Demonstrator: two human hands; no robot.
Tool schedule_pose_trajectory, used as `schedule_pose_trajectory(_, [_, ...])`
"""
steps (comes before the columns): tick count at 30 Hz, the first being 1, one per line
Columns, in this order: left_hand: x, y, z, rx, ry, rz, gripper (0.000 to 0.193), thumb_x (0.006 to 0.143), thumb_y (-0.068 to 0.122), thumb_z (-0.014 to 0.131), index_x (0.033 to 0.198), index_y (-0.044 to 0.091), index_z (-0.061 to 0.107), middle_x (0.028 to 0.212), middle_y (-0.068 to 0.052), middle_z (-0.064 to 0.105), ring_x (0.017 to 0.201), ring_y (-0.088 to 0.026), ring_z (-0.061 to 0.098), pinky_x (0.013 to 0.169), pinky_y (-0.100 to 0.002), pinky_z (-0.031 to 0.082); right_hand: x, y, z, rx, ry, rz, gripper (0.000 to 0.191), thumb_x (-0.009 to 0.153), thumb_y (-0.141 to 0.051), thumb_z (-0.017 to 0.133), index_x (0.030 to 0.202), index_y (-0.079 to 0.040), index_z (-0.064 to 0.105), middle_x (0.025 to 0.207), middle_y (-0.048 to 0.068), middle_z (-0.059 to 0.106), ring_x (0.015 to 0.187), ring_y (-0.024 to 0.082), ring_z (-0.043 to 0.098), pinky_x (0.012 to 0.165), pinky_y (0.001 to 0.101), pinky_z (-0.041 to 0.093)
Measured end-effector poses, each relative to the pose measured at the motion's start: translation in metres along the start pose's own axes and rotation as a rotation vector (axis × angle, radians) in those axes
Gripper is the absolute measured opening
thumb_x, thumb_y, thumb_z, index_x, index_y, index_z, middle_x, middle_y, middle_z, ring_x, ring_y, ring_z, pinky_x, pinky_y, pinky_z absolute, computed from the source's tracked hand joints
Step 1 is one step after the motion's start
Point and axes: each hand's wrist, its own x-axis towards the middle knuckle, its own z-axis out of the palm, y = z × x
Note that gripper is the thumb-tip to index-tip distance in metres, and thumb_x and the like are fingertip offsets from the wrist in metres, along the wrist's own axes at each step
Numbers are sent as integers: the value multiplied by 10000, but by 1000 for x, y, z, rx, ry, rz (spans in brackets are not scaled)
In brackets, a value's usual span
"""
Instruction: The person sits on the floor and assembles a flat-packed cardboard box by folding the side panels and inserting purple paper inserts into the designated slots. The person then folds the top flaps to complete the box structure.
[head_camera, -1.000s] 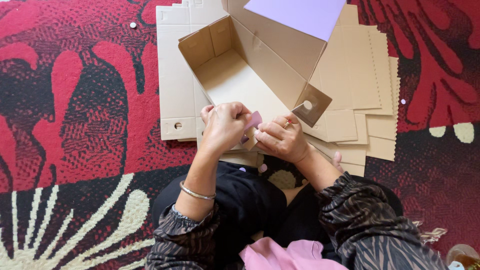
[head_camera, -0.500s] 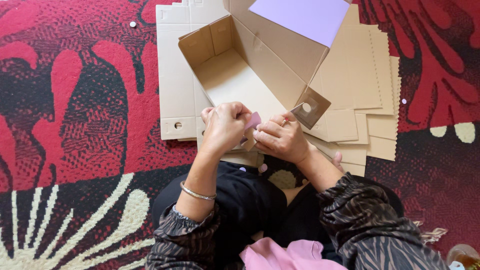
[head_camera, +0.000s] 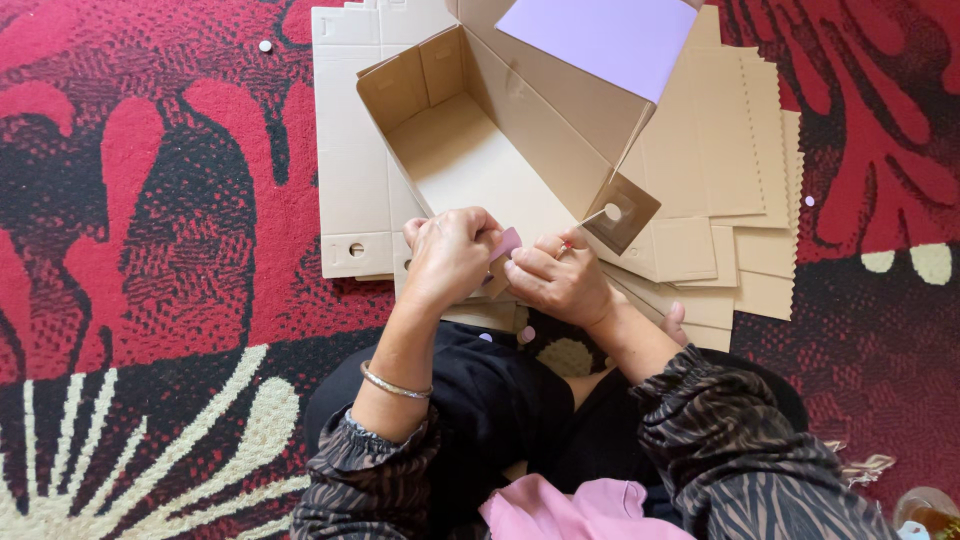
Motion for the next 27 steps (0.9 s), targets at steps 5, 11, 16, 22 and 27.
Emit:
schedule_pose_trajectory(5, [3, -7, 8, 32, 13, 4, 170, 841, 197, 641, 874, 126, 792, 753, -89, 746, 801, -260, 712, 928, -406, 320, 2, -3, 3, -87, -84, -19, 90, 847, -185, 707, 856, -191, 618, 869, -54, 558, 851, 140, 585, 854, 343, 405])
schedule_pose_trajectory(11, [7, -13, 17, 4, -18, -59, 180, 864, 309, 697, 886, 158, 791, 766, -87, 759, 838, -264, 720, 947, -421, 333, 2, -3, 12, -109, -137, -17, 108, 776, -230, 649, 771, -193, 548, 796, -31, 493, 796, 151, 551, 782, 340, 390])
schedule_pose_trajectory(16, [9, -17, 25, 1, -4, -41, 200, 869, 331, 716, 898, 148, 792, 794, -113, 752, 886, -279, 709, 946, -428, 342, -2, -3, 19, -106, -140, 5, 104, 784, -207, 643, 764, -178, 546, 824, -26, 522, 846, 148, 579, 797, 336, 410])
schedule_pose_trajectory(22, [14, -31, 41, 16, 28, -76, 181, 877, 303, 701, 894, 149, 793, 813, -113, 758, 902, -279, 714, 960, -436, 347, -13, -1, 31, -108, -95, -19, 47, 786, -185, 651, 786, -165, 609, 836, -35, 552, 831, 144, 597, 802, 330, 447])
schedule_pose_trajectory(27, [24, -56, 62, 97, 28, -106, 169, 857, 269, 690, 924, 154, 794, 899, -122, 765, 957, -300, 707, 965, -460, 348, -27, 0, 47, -66, -56, -62, 59, 776, -167, 653, 832, -150, 659, 915, -36, 625, 832, 141, 628, 798, 322, 473])
